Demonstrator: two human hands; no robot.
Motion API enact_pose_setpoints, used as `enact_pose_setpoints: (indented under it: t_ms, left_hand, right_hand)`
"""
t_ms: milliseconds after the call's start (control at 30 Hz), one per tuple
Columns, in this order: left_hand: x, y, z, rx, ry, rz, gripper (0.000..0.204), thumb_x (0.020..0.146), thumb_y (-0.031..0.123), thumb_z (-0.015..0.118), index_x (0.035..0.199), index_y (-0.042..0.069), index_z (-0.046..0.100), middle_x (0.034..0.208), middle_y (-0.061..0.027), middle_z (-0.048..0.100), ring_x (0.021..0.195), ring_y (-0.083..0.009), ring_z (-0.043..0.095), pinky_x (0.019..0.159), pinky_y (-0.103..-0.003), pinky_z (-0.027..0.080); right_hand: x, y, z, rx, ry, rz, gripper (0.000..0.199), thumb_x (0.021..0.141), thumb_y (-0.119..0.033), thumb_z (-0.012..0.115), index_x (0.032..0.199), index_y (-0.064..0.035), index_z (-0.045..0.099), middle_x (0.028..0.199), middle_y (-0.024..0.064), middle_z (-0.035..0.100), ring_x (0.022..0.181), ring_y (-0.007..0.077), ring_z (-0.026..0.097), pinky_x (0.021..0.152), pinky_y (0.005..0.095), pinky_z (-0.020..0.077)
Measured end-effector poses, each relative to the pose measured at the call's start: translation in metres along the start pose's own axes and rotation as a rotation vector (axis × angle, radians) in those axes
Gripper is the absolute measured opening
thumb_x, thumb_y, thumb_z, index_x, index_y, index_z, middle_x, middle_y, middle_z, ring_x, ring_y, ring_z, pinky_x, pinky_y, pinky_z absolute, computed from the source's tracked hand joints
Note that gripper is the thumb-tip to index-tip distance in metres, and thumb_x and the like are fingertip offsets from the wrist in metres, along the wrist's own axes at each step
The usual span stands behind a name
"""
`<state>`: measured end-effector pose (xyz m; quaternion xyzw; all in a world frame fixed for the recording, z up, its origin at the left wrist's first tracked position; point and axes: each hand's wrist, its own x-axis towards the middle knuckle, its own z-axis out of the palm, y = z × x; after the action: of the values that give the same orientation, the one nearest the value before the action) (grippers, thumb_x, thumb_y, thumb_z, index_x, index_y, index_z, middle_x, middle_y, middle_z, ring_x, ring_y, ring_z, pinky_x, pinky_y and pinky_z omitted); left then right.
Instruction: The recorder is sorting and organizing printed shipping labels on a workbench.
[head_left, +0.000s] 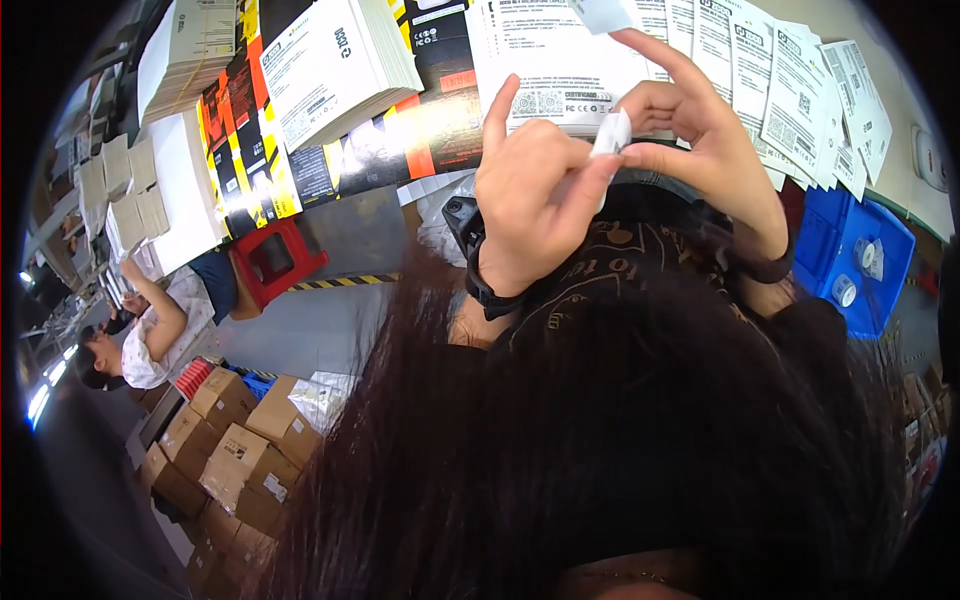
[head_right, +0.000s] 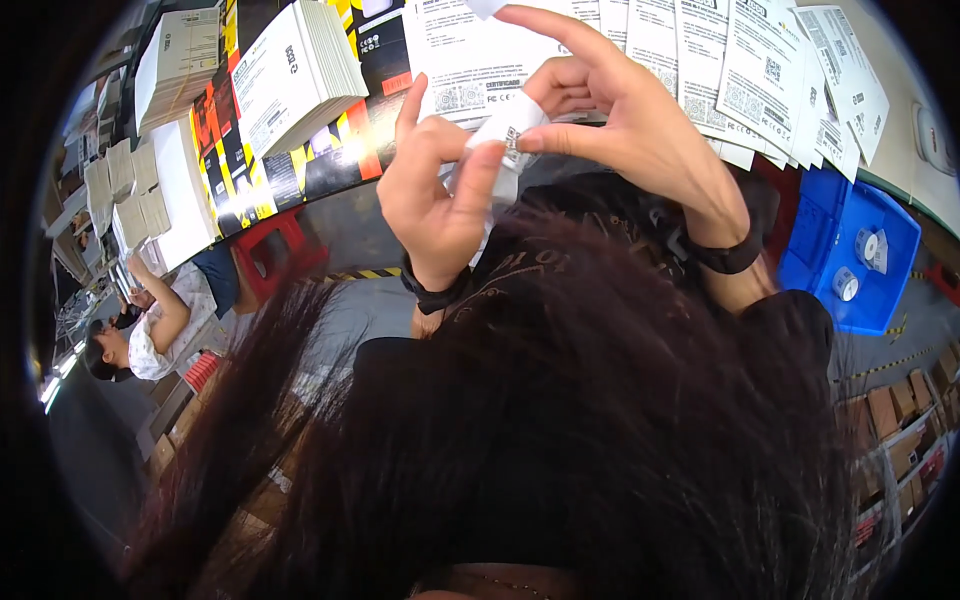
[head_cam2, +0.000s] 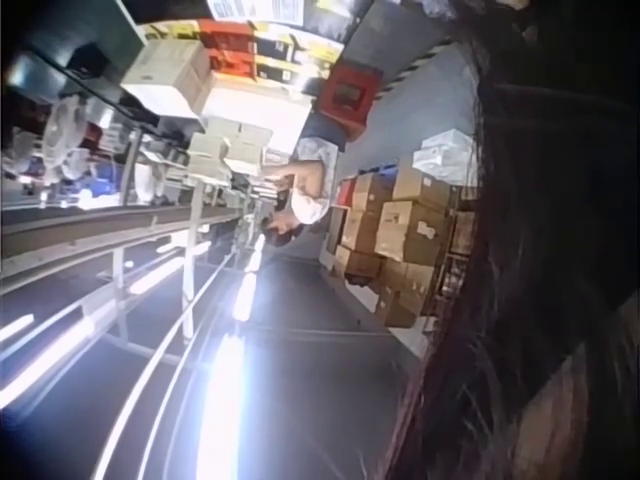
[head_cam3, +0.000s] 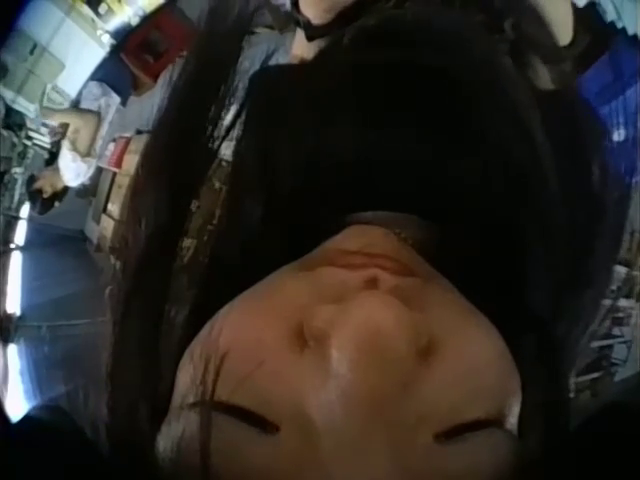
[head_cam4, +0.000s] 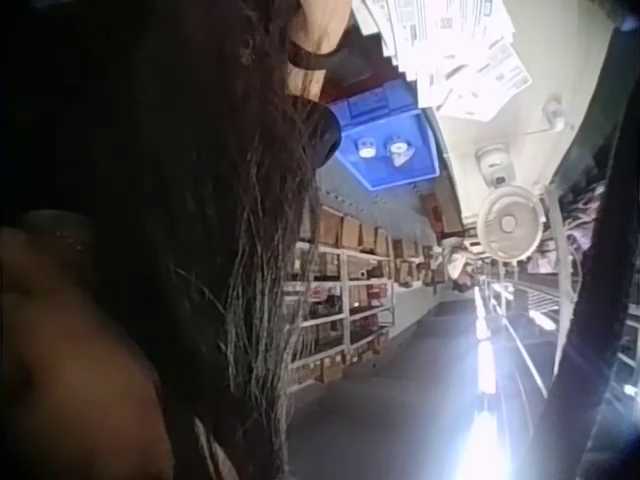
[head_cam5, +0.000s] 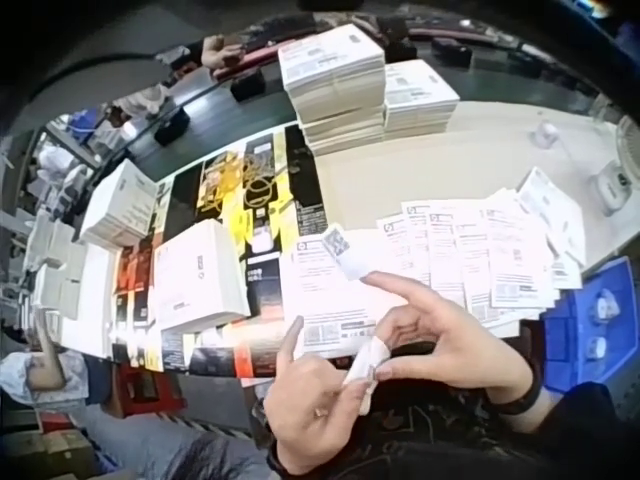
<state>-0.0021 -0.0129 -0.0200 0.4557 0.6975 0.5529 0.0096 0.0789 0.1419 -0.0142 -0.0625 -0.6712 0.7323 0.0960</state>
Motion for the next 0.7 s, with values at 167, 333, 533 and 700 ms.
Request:
enact_pose_setpoints:
  t_ms: [167, 333, 533, 700]
  left_hand:
    - [0.010, 0.006, 0.007, -0.045, 0.213, -0.124, 0.010, 0.071, 0.005, 0.068, 0.077, 0.004, 0.060, 0.065, -0.0025, 0.057, 0.060, -0.0185, 0.055, 0.098, -0.045, 0.035]
    - [0.011, 0.007, -0.001, 0.035, 0.075, -0.175, 0.016, 0.073, 0.002, 0.068, 0.088, 0.000, 0.063, 0.074, -0.0063, 0.061, 0.078, -0.0233, 0.060, 0.086, -0.034, 0.044]
    - [0.007, 0.004, 0.000, -0.007, 0.009, -0.218, 0.011, 0.071, -0.001, 0.068, 0.081, 0.002, 0.064, 0.069, -0.0069, 0.059, 0.062, -0.0189, 0.058, 0.074, -0.033, 0.049]
    - [0.006, 0.006, 0.000, -0.069, 0.037, -0.274, 0.006, 0.073, 0.001, 0.068, 0.075, 0.001, 0.062, 0.065, -0.0069, 0.058, 0.056, -0.0164, 0.055, 0.056, -0.027, 0.046]
  right_hand:
    - [-0.003, -0.002, -0.001, 0.037, 0.025, 0.076, 0.064, 0.076, 0.005, 0.064, 0.132, -0.0008, 0.035, 0.080, 0.0046, 0.056, 0.077, 0.0112, 0.056, 0.077, 0.0241, 0.0456]
    - [-0.007, 0.001, 0.002, -0.115, 0.079, 0.028, 0.061, 0.076, 0.006, 0.064, 0.130, -0.0010, 0.038, 0.081, 0.0049, 0.056, 0.079, 0.0120, 0.056, 0.078, 0.0246, 0.0455]
    - [-0.006, -0.002, 0.004, -0.169, 0.139, -0.037, 0.058, 0.075, 0.006, 0.064, 0.128, -0.0008, 0.040, 0.083, 0.0044, 0.056, 0.080, 0.0120, 0.056, 0.078, 0.0247, 0.0453]
    - [-0.005, -0.002, -0.001, -0.163, 0.168, -0.108, 0.057, 0.075, 0.006, 0.064, 0.126, -0.0005, 0.041, 0.083, 0.0041, 0.056, 0.081, 0.0115, 0.056, 0.079, 0.0248, 0.0450]
